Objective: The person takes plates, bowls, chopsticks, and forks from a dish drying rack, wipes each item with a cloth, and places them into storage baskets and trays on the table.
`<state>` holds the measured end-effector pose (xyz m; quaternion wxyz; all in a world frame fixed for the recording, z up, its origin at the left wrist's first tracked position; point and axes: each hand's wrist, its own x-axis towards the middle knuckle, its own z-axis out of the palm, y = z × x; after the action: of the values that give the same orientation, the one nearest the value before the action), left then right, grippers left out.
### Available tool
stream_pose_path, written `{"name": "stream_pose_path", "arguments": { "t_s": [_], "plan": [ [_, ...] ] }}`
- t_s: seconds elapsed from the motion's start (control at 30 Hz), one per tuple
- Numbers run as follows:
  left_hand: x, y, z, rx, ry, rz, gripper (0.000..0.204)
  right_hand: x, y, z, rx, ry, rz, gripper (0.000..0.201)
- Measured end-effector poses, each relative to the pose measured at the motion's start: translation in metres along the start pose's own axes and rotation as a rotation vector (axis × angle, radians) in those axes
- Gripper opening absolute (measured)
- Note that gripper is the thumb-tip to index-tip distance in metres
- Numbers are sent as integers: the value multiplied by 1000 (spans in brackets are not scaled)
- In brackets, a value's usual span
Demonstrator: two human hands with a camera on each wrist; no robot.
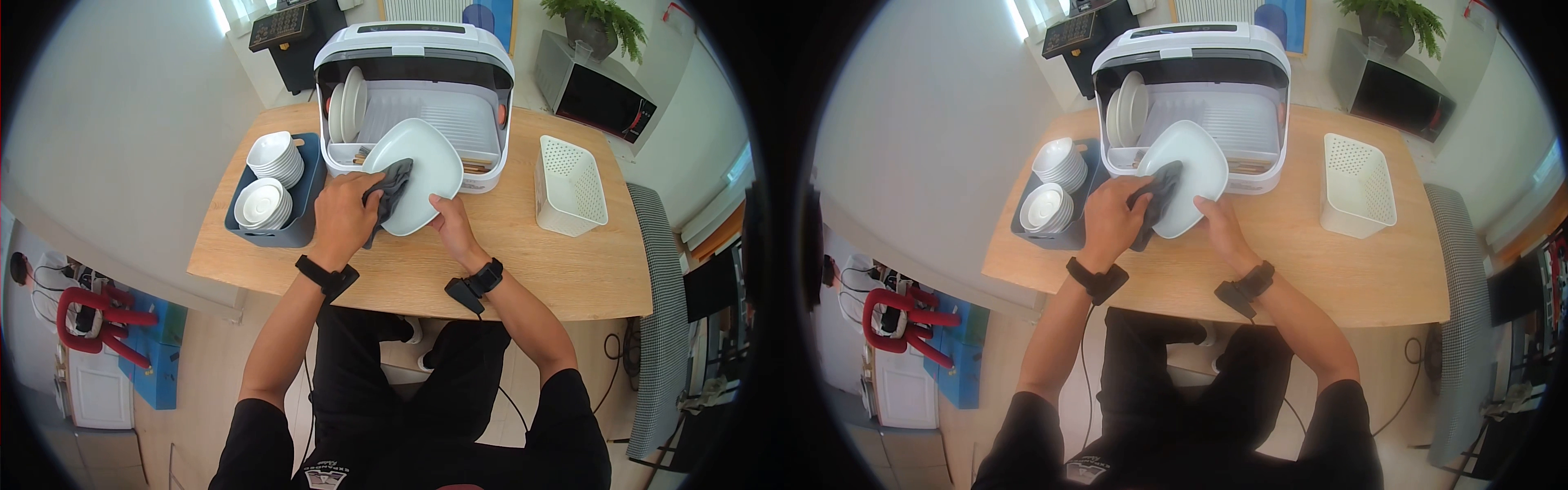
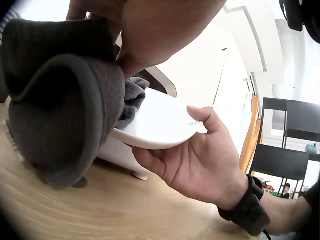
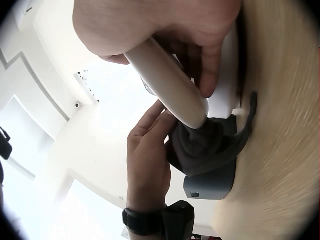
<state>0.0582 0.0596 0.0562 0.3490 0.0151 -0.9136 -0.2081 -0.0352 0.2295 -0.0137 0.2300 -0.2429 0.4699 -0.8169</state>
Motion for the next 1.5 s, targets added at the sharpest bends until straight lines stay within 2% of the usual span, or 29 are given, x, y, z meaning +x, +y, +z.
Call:
{"name": "stream_pose_path", "arguments": {
  "t_s": [0.13,0.23,0.33,0.43,0.53,0.7,0.83,0.87,0.9,0.93,1.0,1.07,1.13,1.23,1.33,1.5],
  "plan": [
    [5,7,11,38,-48,-26,26,1,0,-9,-102,-16,24,44],
    [8,12,4,-10,-184,-84,26,-6,-4,-5,-59,3,13,45],
    [12,4,14,-35,-104,-43,28,-10,-8,-6,-46,-6,19,46],
    [18,-4,21,4,-96,21,27,-6,-8,-13,-97,-27,32,47],
    [28,-13,28,74,-71,16,28,-8,0,-20,-28,-45,51,46],
    [50,-6,36,97,-56,38,29,-8,2,-21,-116,-146,120,49],
    [55,8,45,92,-104,123,25,-8,-5,-20,-113,-228,128,50],
    [54,11,47,71,-94,197,24,-8,-4,-19,-118,-228,129,50],
    [54,14,47,51,-82,271,23,-7,-2,-17,3,-214,131,49],
    [53,16,47,49,-76,270,23,-6,-1,-16,123,-201,133,49],
    [50,27,41,-8,-198,324,23,-7,-6,-13,214,-197,150,50],
    [47,36,37,4,-236,343,24,-6,-7,-13,311,-192,168,52],
    [40,44,31,0,-290,356,25,-4,-4,-20,463,-269,182,56],
    [32,47,20,14,-367,332,24,-8,-14,-11,389,-180,183,58],
    [19,39,17,-25,-329,354,23,-10,-15,-8,424,-159,204,61],
    [12,37,2,11,-374,297,23,-5,-12,-8,448,-137,186,62]
  ]
}}
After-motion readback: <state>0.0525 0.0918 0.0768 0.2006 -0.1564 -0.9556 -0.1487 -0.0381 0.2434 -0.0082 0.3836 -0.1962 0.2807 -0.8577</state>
